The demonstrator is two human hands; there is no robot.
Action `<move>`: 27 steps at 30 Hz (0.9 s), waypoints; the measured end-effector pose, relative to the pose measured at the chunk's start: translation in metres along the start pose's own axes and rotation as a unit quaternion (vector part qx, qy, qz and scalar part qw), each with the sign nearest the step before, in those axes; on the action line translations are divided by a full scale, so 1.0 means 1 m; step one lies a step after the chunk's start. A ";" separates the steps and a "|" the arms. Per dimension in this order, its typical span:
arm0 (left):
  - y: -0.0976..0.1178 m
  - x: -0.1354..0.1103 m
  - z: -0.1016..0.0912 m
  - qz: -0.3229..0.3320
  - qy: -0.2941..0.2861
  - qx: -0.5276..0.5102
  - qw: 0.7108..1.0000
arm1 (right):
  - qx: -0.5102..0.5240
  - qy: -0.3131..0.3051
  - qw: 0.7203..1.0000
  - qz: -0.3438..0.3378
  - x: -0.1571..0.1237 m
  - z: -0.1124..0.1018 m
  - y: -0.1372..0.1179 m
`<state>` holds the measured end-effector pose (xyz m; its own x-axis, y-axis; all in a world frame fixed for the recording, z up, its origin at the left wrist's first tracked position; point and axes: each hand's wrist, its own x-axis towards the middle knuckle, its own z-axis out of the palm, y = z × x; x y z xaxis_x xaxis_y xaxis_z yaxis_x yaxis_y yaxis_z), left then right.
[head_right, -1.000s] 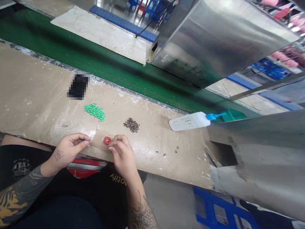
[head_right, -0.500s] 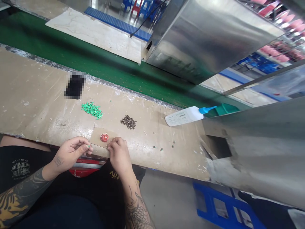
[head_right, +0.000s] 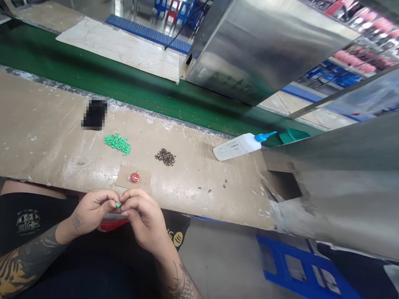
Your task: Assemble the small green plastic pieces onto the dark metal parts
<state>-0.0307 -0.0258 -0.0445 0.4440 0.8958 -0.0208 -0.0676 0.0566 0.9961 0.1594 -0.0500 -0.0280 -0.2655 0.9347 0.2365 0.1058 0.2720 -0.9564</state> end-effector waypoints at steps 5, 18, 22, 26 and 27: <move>0.001 -0.001 0.002 0.031 0.003 0.035 0.999 | -0.025 0.005 1.000 -0.008 0.000 0.000 -0.001; -0.002 -0.003 0.005 0.052 0.005 0.048 0.997 | -0.042 -0.011 0.999 -0.028 0.001 0.001 0.002; -0.004 -0.004 0.007 0.077 0.030 0.085 0.993 | -0.050 -0.020 0.998 -0.038 0.002 0.000 0.001; -0.003 -0.007 0.008 0.115 0.035 0.129 0.984 | -0.051 -0.033 0.997 -0.040 0.002 -0.001 -0.001; -0.003 -0.007 0.008 0.128 0.035 0.138 0.981 | -0.047 -0.038 0.997 -0.038 0.001 -0.001 -0.001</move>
<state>-0.0267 -0.0360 -0.0465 0.3811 0.8936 0.2371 0.0808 -0.2877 0.9543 0.1603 -0.0486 -0.0266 -0.3479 0.8917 0.2897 0.1708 0.3641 -0.9156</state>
